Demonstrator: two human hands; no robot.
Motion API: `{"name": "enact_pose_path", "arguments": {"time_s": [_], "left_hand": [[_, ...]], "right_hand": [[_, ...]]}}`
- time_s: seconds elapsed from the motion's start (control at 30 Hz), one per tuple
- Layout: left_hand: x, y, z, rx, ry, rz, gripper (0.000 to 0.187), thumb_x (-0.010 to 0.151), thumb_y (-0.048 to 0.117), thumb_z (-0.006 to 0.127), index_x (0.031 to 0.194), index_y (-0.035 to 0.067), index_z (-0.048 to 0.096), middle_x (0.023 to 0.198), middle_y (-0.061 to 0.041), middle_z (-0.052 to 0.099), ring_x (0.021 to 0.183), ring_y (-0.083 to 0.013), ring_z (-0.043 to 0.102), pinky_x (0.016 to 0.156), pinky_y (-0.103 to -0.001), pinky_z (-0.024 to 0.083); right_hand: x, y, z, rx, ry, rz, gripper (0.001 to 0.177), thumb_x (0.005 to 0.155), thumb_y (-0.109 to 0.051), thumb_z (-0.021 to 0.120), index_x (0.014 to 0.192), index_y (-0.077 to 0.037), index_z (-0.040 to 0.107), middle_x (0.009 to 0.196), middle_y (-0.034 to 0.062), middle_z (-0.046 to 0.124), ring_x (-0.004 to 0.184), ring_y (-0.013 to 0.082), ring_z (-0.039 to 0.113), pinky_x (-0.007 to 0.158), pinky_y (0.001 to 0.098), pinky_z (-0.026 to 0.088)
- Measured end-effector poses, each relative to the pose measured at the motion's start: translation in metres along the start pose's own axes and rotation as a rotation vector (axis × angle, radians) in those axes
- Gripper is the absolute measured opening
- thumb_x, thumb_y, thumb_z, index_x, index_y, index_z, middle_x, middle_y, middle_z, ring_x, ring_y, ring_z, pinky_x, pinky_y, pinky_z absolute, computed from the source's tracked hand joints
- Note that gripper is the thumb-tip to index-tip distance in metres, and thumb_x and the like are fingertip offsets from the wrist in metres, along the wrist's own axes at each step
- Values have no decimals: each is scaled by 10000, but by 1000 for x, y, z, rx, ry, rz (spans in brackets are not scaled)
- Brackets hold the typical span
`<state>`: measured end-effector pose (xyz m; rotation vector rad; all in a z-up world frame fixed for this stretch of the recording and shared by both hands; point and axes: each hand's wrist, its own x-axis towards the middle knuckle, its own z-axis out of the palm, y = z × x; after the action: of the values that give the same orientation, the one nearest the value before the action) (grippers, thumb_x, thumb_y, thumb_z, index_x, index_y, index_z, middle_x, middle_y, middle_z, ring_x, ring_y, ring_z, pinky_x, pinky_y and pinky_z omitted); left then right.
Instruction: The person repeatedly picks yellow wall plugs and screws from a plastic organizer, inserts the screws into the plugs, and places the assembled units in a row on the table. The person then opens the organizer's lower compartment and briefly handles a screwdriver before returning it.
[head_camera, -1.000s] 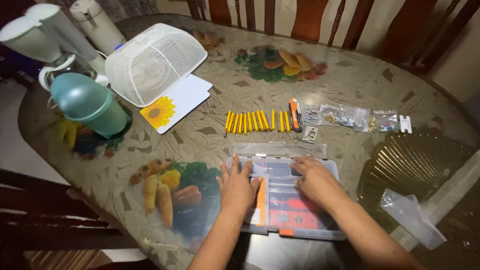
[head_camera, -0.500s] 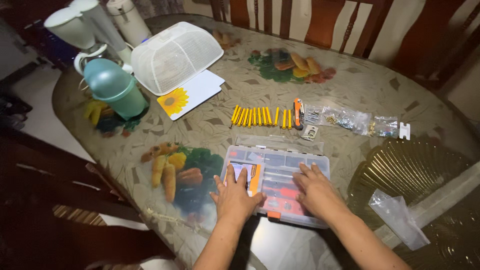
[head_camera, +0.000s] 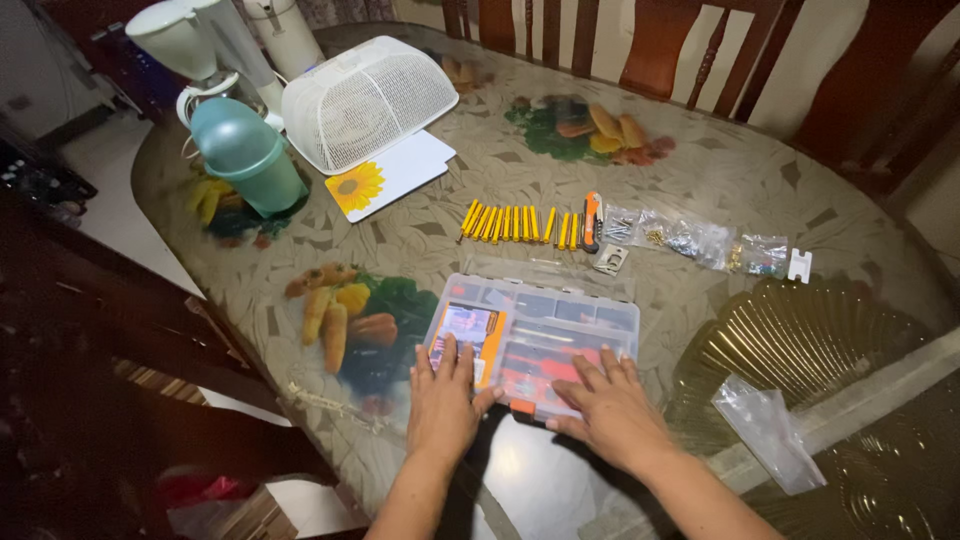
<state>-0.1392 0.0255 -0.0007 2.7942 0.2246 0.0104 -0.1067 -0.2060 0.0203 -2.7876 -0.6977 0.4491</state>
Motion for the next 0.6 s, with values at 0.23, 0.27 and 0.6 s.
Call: {"name": "enact_pose_path", "arguments": {"time_s": [0.23, 0.27, 0.6], "left_hand": [[9, 12, -15, -60, -79, -177, 948, 776, 511, 811, 1536, 116, 406, 1637, -116, 234, 1517, -401, 167, 1218, -493, 203], [10, 14, -15, -40, -79, -179, 919, 778, 493, 813, 1518, 115, 420, 1637, -118, 250, 1514, -407, 184, 1218, -489, 216], [20, 9, -22, -25, -104, -187, 826, 751, 415, 859, 1447, 153, 498, 1581, -90, 358, 1454, -400, 296, 1151, -480, 356]], "right_hand": [[-3, 4, 6, -19, -4, -17, 619, 882, -556, 631, 1435, -279, 585, 1654, 122, 289, 1509, 444, 114, 1230, 551, 88], [-2, 6, 7, -17, -6, -20, 622, 882, -552, 635, 1434, -270, 585, 1654, 125, 283, 1507, 449, 110, 1224, 556, 87], [63, 5, 42, 817, 200, 182, 406, 876, -264, 700, 1228, -65, 725, 1040, 84, 773, 816, 237, 785, 768, 361, 632]]}}
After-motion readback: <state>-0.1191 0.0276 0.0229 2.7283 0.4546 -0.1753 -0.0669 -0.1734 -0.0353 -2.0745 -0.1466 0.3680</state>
